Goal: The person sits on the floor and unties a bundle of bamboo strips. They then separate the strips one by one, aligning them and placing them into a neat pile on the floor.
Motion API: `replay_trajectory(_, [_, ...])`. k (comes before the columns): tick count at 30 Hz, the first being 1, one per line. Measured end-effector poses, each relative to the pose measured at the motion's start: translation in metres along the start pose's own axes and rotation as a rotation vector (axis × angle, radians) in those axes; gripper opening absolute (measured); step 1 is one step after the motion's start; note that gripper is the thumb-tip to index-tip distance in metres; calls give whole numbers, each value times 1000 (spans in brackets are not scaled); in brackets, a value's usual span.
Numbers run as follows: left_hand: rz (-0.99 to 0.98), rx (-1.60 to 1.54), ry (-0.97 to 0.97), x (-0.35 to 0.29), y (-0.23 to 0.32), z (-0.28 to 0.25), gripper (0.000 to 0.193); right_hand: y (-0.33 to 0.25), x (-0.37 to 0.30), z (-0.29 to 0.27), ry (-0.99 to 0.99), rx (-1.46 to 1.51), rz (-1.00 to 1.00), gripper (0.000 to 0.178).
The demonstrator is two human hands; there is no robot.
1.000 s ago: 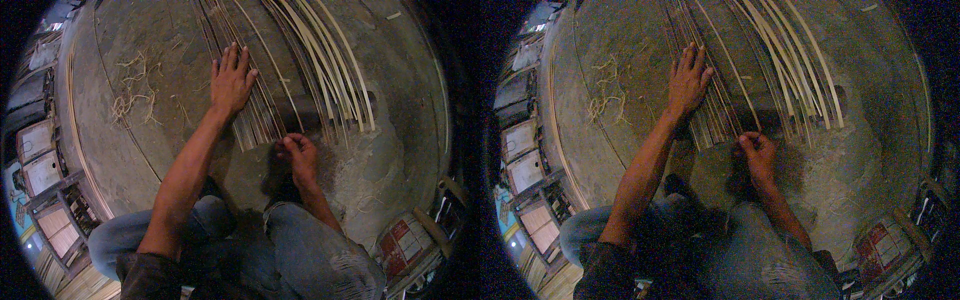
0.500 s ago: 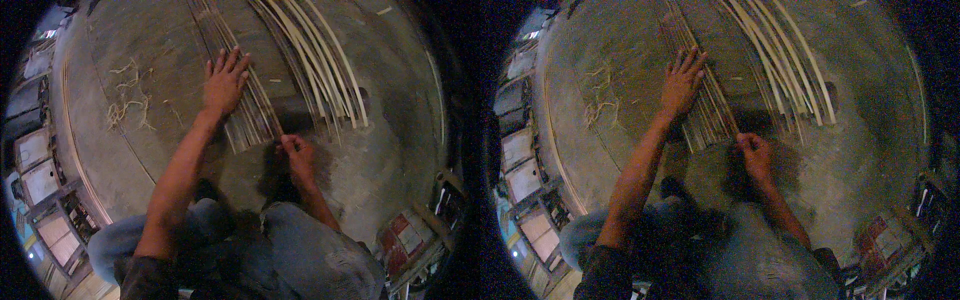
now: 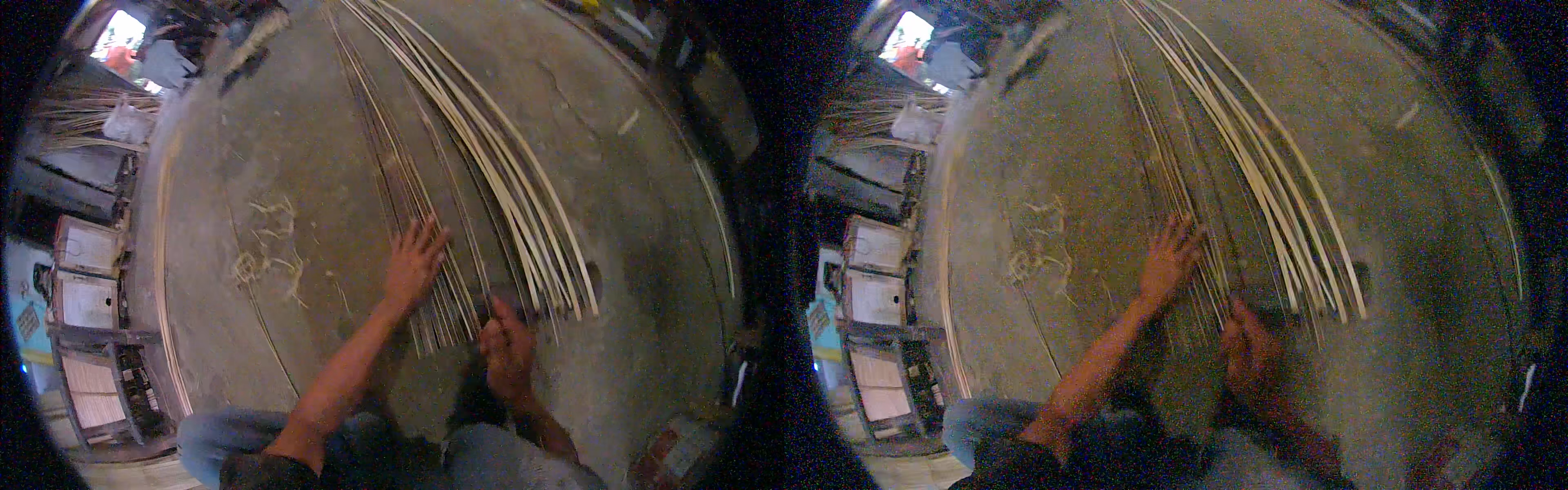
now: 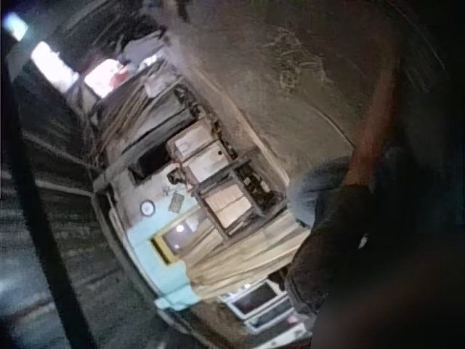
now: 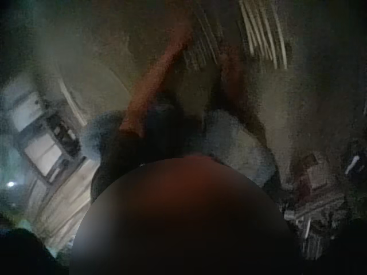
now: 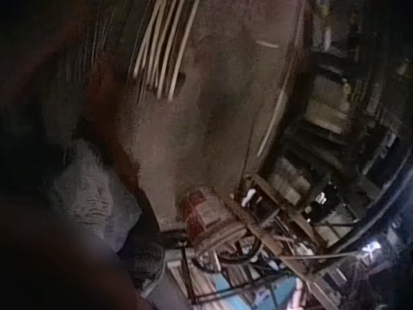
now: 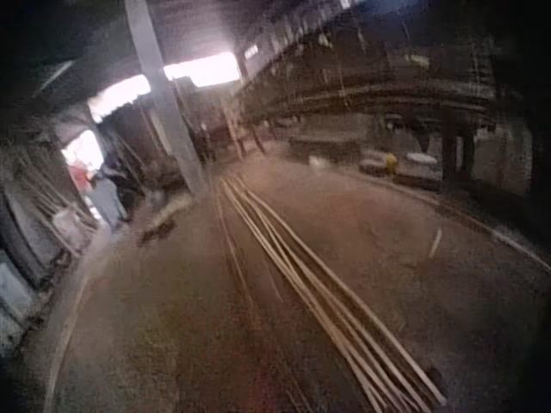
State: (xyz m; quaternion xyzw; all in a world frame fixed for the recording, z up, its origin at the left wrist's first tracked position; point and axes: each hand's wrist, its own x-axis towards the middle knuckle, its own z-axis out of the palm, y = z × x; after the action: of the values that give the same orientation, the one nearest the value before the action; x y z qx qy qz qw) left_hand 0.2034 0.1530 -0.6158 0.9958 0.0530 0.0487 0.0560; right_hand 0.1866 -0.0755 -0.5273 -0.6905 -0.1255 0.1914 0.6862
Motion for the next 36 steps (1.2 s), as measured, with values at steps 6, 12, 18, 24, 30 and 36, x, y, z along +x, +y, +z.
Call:
replay_trajectory(6, [-15,-12,-9,-4,4,-4,47,-20,-14,-1,-10,-94,-50,44])
replay_trajectory(12, [-48,-28,-79,-3,5,-2,48,-5,-15,-12,-20,14,-56,43])
replay_trajectory(18, [-58,-29,-60,-9,4,-4,50,14,-2,7,-63,-208,22,41])
replay_trajectory(24, [-3,-66,2,8,10,-4,48,54,3,15,-116,27,248,43])
replay_trajectory(30, [-55,-87,29,-7,-3,4,44,30,-33,5,-222,295,589,43])
replay_trajectory(36, [-8,-55,64,-3,0,1,50,35,-46,-2,-72,184,604,31])
